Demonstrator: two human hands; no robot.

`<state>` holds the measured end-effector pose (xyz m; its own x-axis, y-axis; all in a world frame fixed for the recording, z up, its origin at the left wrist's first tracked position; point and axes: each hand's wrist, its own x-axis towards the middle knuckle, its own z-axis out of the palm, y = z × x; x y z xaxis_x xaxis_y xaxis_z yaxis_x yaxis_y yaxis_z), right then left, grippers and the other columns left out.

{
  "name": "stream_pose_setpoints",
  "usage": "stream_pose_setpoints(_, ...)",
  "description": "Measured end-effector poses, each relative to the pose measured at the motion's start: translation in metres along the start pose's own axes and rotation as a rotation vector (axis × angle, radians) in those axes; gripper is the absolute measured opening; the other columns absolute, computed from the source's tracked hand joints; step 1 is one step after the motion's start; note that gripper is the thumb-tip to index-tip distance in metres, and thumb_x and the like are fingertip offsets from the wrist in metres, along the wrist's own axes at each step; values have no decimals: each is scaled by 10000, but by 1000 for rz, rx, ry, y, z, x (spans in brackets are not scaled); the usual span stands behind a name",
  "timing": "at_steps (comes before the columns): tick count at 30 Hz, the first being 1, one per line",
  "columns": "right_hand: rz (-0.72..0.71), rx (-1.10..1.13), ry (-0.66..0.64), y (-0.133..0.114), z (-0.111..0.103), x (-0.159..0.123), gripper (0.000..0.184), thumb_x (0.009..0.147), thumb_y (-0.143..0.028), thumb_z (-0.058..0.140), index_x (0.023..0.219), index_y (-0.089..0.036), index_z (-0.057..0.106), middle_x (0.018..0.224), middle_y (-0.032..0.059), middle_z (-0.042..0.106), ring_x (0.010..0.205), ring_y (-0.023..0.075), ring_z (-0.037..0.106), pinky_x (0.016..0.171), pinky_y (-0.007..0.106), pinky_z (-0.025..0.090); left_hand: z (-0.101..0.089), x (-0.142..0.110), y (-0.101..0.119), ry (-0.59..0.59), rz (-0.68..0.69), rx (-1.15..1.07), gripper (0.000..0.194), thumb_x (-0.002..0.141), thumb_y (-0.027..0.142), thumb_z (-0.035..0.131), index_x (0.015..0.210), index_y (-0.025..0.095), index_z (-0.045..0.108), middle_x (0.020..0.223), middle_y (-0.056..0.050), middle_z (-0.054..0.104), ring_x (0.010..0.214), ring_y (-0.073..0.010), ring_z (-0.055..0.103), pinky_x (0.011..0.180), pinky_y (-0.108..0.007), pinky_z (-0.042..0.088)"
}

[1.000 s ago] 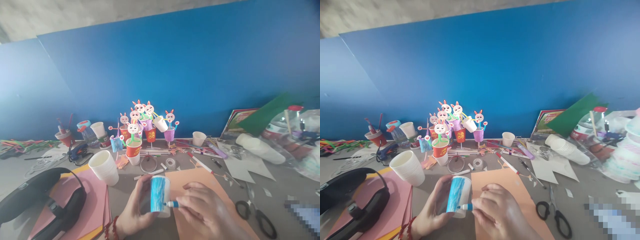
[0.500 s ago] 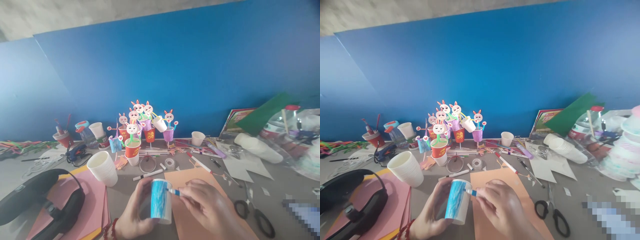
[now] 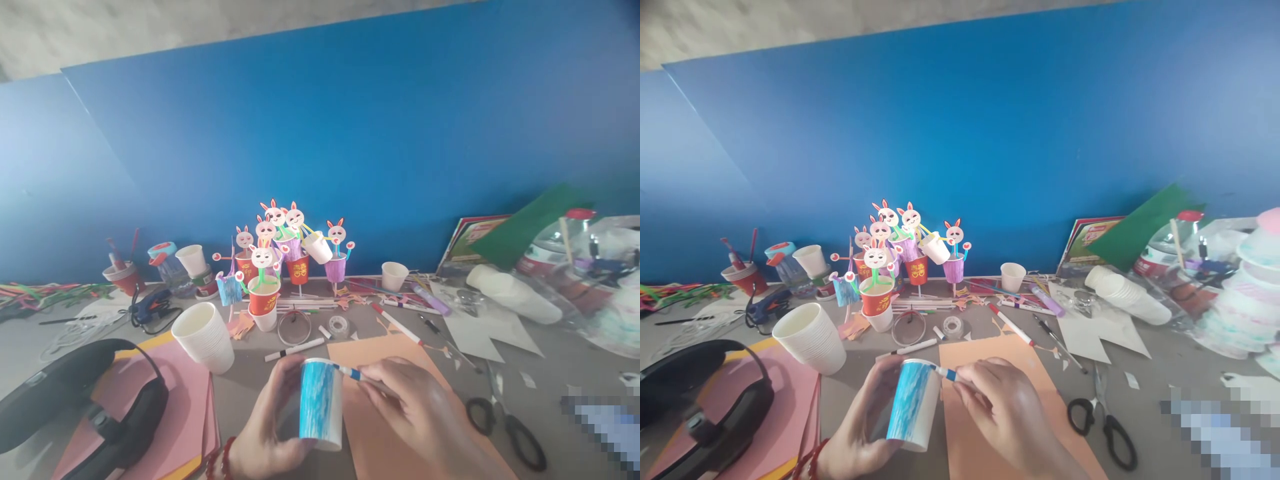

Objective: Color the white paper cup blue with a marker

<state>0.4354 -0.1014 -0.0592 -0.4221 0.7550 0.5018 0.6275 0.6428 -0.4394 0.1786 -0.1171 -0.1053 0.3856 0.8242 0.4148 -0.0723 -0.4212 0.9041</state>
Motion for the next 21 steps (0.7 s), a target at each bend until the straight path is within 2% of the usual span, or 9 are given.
stream_pose_setpoints(3, 4, 9, 23, -1, 1, 0, 187, 997, -210, 455, 908, -216, 620, 693, 7, 673, 616, 168, 612, 588, 263, 446, -1, 0, 0, 0, -4, 5, 700, 855, 436, 685, 1434, 275, 326, 1371, -171, 524, 1278, -370, 533, 1059, -515, 431)
stream_pose_setpoints(5, -51, 7, 3, -4, -2, 0, 197, 983, -181, 455, 877, -215, 618, 638, -7, 638, 573, 156, 577, 559, 252, 419, -2, 0, -1, 2, -8, 13, 705, 853, 427, 686, 1437, 280, 320, 1380, -169, 519, 1280, -373, 533, 1060, -520, 428)
stream_pose_setpoints(9, -209, 66, -110, -12, -8, 1, 172, 914, -139, 494, 838, -225, 622, 616, -24, 614, 561, 138, 522, 557, 236, 389, -3, 1, -3, 27, -9, 41, 705, 848, 437, 691, 1437, 301, 328, 1384, -149, 508, 1276, -370, 528, 1059, -518, 426)
stream_pose_setpoints(13, -237, 129, -214, -16, -9, 1, 189, 856, -120, 498, 707, -232, 535, 562, -58, 559, 530, 117, 462, 549, 231, 353, -2, 2, -2, 63, -7, 27, 680, 844, 490, 688, 1410, 289, 371, 1341, -141, 530, 1247, -361, 537, 1041, -504, 441)
stream_pose_setpoints(17, -238, 177, -157, -16, -9, 0, 183, 830, -95, 492, 716, -236, 516, 569, -65, 570, 525, 109, 473, 560, 223, 363, -3, 2, -2, 73, -10, 11, 704, 837, 494, 699, 1417, 283, 360, 1365, -154, 515, 1267, -367, 524, 1042, -504, 442)
stream_pose_setpoints(21, -224, 138, -58, -14, -7, -1, 149, 873, -119, 515, 809, -230, 593, 552, -54, 550, 512, 119, 473, 525, 221, 357, -3, 1, -3, 47, 7, 26, 697, 853, 462, 687, 1436, 304, 340, 1383, -139, 515, 1281, -360, 523, 1065, -502, 431)
